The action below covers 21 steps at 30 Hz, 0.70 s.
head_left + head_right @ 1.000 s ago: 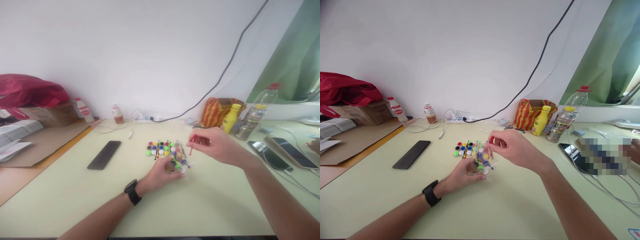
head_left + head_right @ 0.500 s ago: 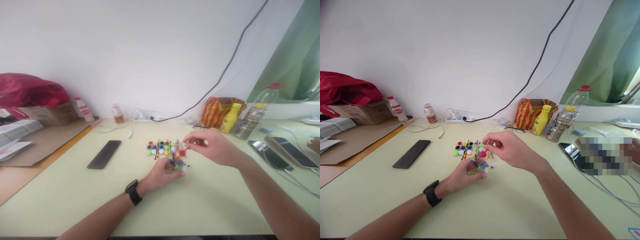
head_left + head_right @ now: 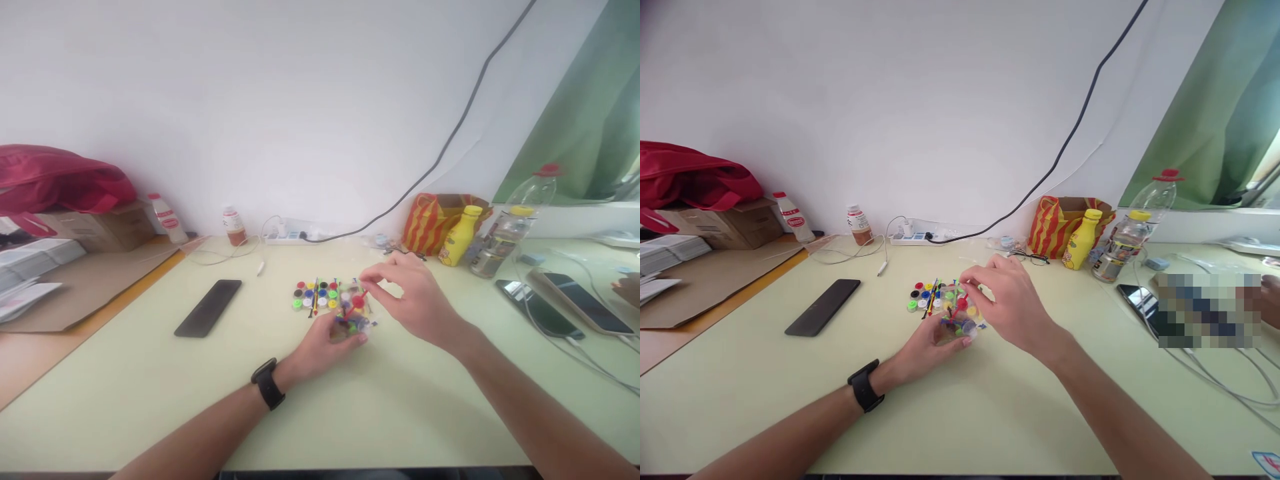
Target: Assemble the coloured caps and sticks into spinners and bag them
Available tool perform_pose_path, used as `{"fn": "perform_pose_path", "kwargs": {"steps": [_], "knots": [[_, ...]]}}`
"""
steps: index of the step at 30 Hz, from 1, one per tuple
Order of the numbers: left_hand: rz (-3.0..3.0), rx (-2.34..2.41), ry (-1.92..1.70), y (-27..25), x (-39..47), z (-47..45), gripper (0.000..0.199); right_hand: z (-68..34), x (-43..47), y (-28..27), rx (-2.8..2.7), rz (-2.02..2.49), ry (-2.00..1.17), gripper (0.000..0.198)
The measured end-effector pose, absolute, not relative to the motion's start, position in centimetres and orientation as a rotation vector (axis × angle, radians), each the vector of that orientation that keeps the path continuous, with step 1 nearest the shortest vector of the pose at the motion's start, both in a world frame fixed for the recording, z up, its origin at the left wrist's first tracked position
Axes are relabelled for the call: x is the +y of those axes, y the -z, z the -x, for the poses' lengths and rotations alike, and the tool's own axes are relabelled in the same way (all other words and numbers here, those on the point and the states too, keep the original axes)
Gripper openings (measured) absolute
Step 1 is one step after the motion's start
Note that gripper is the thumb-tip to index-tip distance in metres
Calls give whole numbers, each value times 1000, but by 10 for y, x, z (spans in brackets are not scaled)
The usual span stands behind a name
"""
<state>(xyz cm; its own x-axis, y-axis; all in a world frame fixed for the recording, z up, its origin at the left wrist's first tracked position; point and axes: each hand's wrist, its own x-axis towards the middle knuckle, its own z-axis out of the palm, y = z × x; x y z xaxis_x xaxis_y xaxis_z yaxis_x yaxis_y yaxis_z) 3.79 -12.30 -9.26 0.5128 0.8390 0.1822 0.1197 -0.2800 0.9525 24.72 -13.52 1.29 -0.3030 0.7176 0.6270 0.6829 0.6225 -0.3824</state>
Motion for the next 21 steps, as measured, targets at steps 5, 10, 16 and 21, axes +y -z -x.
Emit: {"fn": "perform_pose_path", "kwargs": {"steps": [5, 10, 16, 21], "knots": [[-1791, 861, -822, 90, -123, -39, 39, -229, -142, 1, -1854, 1179, -188, 15], [-1808, 877, -825, 88, -124, -38, 37, -236, -136, 6, -2009, 1321, -88, 15], [-1782, 784, -848, 88, -123, -38, 39, -257, -135, -8, -2088, 1243, -220, 9], [-1762, 793, -864, 86, -124, -38, 35, -263, -142, -14, -2287, 1117, -307, 17]]}}
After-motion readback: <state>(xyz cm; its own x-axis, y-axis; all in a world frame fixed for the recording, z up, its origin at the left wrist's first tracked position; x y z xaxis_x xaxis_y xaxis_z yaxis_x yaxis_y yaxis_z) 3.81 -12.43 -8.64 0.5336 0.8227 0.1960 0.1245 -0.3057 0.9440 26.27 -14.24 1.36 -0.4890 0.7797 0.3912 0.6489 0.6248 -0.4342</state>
